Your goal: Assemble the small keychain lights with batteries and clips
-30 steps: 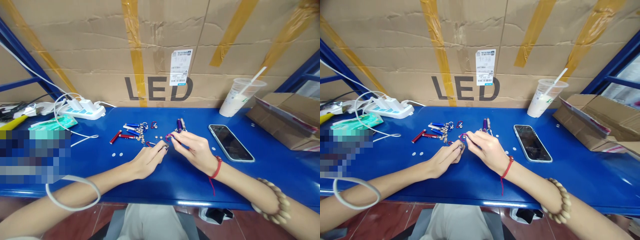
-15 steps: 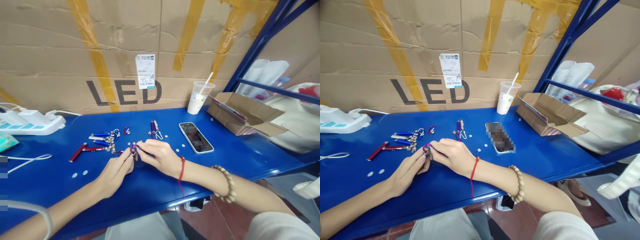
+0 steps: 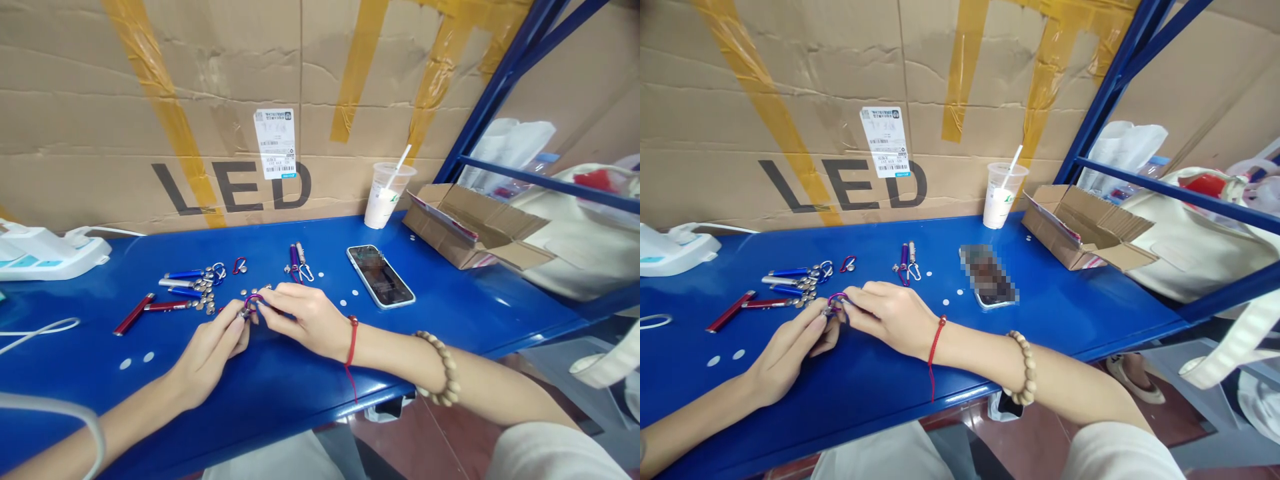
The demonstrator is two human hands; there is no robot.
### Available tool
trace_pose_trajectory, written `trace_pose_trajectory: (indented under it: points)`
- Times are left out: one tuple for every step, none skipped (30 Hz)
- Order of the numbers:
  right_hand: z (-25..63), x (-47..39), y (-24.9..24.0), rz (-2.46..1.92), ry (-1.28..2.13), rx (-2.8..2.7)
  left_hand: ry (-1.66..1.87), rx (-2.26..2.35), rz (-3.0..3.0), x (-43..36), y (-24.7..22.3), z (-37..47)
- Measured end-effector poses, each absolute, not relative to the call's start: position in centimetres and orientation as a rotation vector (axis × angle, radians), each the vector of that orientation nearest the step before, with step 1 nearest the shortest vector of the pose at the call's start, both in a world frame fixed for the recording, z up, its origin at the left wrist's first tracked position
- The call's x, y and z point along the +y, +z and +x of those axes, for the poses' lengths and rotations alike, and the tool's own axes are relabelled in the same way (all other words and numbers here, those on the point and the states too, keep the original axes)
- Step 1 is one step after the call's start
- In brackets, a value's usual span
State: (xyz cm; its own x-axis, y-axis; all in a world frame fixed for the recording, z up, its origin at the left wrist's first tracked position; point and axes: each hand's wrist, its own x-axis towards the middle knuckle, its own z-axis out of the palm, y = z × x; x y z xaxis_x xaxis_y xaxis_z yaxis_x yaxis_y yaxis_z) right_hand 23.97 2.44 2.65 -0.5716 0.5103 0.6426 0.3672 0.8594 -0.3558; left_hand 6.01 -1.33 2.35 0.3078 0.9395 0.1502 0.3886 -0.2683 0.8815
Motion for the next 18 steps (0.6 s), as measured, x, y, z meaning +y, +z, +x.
trace_pose_trajectory:
  points:
    - [23.99, 2.49, 2.6, -0.63, 0.23, -2.247, 0.913, 1.194, 1.809, -1.3, 2.33, 6.02]
    - [24.02, 2.55, 2.55, -0.63, 0.228, -2.257, 0.915, 1.197, 1.806, -1.25, 2.31, 6.02]
    - [24.05, 2.61, 2.5, -0.634, 0.226, -2.268, 0.918, 1.201, 1.803, -1.2, 2.3, 6.03]
    - [24.07, 2.68, 2.46, -0.64, 0.226, -2.281, 0.921, 1.203, 1.803, -1.15, 2.29, 6.03]
    - [24.1, 2.73, 2.45, -0.651, 0.228, -2.293, 0.922, 1.206, 1.804, -1.09, 2.29, 6.02]
    - [24.12, 2.77, 2.46, -0.664, 0.23, -2.302, 0.922, 1.21, 1.806, -1.04, 2.29, 6.01]
    - [24.13, 2.8, 2.5, -0.676, 0.233, -2.309, 0.919, 1.216, 1.807, -0.99, 2.3, 6.0]
    - [24.14, 2.82, 2.55, -0.686, 0.236, -2.313, 0.915, 1.223, 1.806, -0.96, 2.32, 6.0]
    - [24.14, 2.83, 2.63, -0.694, 0.238, -2.316, 0.912, 1.23, 1.802, -0.93, 2.35, 6.0]
    - [24.14, 2.83, 2.71, -0.703, 0.239, -2.32, 0.912, 1.24, 1.797, -0.91, 2.38, 6.0]
    - [24.13, 2.83, 2.79, -0.712, 0.239, -2.324, 0.915, 1.25, 1.79, -0.9, 2.41, 6.01]
    - [24.12, 2.84, 2.86, -0.723, 0.237, -2.33, 0.92, 1.259, 1.785, -0.88, 2.44, 6.01]
    - [24.11, 2.85, 2.91, -0.737, 0.232, -2.337, 0.927, 1.267, 1.781, -0.86, 2.46, 6.01]
    - [24.1, 2.87, 2.95, -0.753, 0.226, -2.346, 0.935, 1.273, 1.778, -0.84, 2.47, 6.0]
    - [24.09, 2.89, 2.96, -0.768, 0.216, -2.353, 0.942, 1.279, 1.777, -0.81, 2.47, 5.98]
    - [24.07, 2.92, 2.96, -0.781, 0.206, -2.359, 0.946, 1.282, 1.778, -0.78, 2.45, 5.95]
    - [24.06, 2.93, 2.95, -0.792, 0.198, -2.365, 0.946, 1.28, 1.783, -0.76, 2.42, 5.93]
    - [24.05, 2.95, 2.93, -0.803, 0.193, -2.371, 0.943, 1.278, 1.789, -0.74, 2.4, 5.91]
